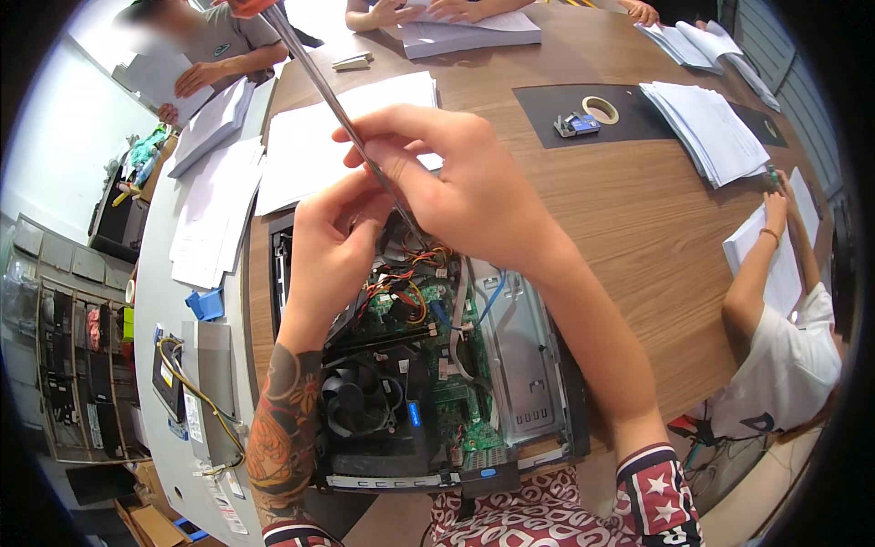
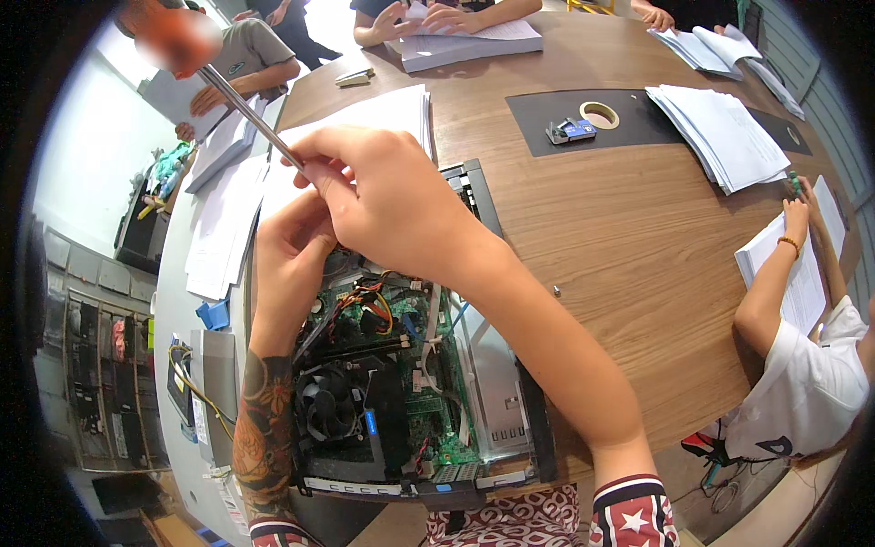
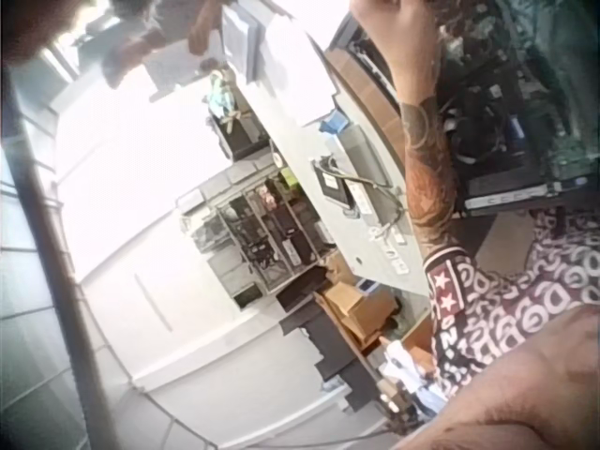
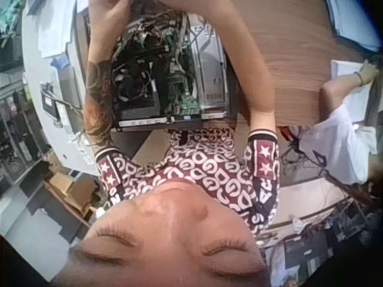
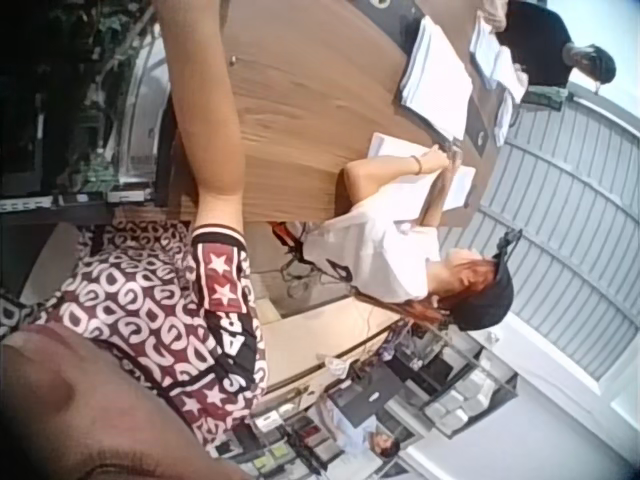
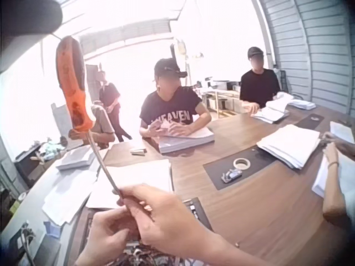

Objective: The person uses a screwdriver to unscrew and remove small screws from the internal components of an open computer case on a table.

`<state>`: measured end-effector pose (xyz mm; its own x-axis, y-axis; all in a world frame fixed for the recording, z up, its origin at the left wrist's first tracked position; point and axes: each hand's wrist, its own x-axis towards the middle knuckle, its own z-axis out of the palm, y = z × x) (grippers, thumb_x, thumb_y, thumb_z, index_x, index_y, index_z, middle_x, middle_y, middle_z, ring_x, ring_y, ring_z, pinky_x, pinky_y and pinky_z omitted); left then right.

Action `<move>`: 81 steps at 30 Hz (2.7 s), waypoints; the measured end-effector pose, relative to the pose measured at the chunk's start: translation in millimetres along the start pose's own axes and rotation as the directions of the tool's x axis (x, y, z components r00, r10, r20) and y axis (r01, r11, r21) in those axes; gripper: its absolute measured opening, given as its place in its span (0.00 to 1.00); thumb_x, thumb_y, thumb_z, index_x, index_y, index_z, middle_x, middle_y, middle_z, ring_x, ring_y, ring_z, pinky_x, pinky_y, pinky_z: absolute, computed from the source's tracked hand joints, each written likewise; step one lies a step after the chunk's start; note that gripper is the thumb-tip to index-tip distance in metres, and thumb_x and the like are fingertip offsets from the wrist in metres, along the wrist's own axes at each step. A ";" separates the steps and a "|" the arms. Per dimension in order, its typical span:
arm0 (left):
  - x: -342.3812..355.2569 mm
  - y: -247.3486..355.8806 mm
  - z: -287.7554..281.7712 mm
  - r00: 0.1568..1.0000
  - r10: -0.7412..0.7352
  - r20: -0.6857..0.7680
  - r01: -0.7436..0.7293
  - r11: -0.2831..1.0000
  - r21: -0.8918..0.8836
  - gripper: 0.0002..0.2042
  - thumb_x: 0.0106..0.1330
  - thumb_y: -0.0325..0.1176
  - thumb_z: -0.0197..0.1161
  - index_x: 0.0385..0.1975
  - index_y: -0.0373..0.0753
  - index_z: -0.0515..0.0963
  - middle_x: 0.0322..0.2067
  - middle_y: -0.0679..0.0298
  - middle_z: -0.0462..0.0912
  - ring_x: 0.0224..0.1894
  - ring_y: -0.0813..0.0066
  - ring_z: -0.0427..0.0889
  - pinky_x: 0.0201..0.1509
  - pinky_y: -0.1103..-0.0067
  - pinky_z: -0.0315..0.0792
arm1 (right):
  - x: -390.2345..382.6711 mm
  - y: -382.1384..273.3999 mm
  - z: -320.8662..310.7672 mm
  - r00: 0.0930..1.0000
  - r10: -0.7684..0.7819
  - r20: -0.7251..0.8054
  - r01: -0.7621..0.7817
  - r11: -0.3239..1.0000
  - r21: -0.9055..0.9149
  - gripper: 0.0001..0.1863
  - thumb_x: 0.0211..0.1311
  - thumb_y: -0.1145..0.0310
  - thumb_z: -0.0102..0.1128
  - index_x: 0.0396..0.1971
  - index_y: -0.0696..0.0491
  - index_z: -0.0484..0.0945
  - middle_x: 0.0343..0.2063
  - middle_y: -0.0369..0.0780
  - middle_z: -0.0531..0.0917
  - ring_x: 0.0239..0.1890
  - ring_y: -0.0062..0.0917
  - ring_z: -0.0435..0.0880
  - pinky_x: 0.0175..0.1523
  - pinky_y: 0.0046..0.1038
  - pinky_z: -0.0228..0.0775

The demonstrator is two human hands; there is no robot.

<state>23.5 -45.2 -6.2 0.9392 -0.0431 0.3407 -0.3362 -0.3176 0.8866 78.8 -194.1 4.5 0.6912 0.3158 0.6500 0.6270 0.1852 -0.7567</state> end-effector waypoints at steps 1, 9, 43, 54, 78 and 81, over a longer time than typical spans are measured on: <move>-0.8 0.0 -0.2 1.000 -0.016 0.006 0.016 1.000 -0.008 0.14 0.62 0.15 0.54 0.47 0.27 0.78 0.40 0.58 0.85 0.45 0.78 0.82 0.52 0.80 0.73 | 0.6 0.9 -0.1 0.999 0.034 -0.006 -0.034 0.998 0.055 0.11 0.61 0.73 0.55 0.39 0.62 0.81 0.31 0.49 0.85 0.33 0.34 0.85 0.44 0.32 0.75; -1.3 -5.3 3.0 0.999 -0.012 0.038 0.015 0.998 -0.062 0.15 0.63 0.17 0.56 0.50 0.28 0.76 0.41 0.59 0.84 0.45 0.78 0.81 0.52 0.80 0.73 | -2.7 -5.4 -6.8 0.992 0.094 0.081 -0.099 0.993 0.060 0.11 0.66 0.76 0.52 0.44 0.61 0.81 0.33 0.40 0.85 0.38 0.19 0.83 0.45 0.23 0.76; 1.5 6.0 -6.2 0.996 -0.034 0.088 0.036 0.999 -0.027 0.11 0.61 0.24 0.65 0.43 0.28 0.80 0.39 0.60 0.85 0.44 0.75 0.83 0.52 0.78 0.74 | -1.8 -6.1 -12.5 0.996 0.059 -0.062 -0.064 0.995 -0.075 0.08 0.55 0.72 0.67 0.25 0.61 0.79 0.23 0.42 0.85 0.29 0.21 0.85 0.35 0.24 0.75; 4.6 -0.4 -7.2 0.999 0.002 0.052 -0.001 1.000 -0.025 0.11 0.58 0.19 0.58 0.42 0.27 0.77 0.37 0.59 0.85 0.43 0.75 0.83 0.52 0.78 0.74 | 0.3 2.9 -9.3 0.997 0.079 0.000 -0.078 0.989 0.123 0.09 0.62 0.74 0.59 0.38 0.64 0.81 0.32 0.45 0.86 0.36 0.25 0.86 0.43 0.25 0.77; -3.5 -28.6 -11.6 0.839 -0.213 0.500 -0.111 0.833 0.542 0.11 0.56 0.22 0.50 0.32 0.28 0.80 0.34 0.48 0.81 0.41 0.49 0.80 0.49 0.63 0.73 | -1.8 -10.4 -9.8 0.995 0.034 0.089 -0.029 0.998 -0.052 0.07 0.58 0.73 0.62 0.33 0.61 0.83 0.26 0.42 0.86 0.31 0.22 0.85 0.40 0.24 0.76; -3.7 -26.7 -14.4 0.859 -0.216 0.464 -0.070 0.848 0.525 0.12 0.56 0.21 0.50 0.35 0.29 0.80 0.36 0.48 0.81 0.42 0.50 0.80 0.50 0.64 0.73 | -1.2 -5.3 -3.3 0.996 0.045 0.083 -0.049 0.998 0.038 0.08 0.59 0.73 0.62 0.34 0.62 0.83 0.27 0.43 0.86 0.31 0.24 0.86 0.40 0.25 0.77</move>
<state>28.0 -22.9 -26.6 0.9120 -0.4078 -0.0437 -0.3143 -0.7633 0.5644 75.8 -198.5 8.0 0.6869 0.3996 0.6070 0.5786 0.2047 -0.7895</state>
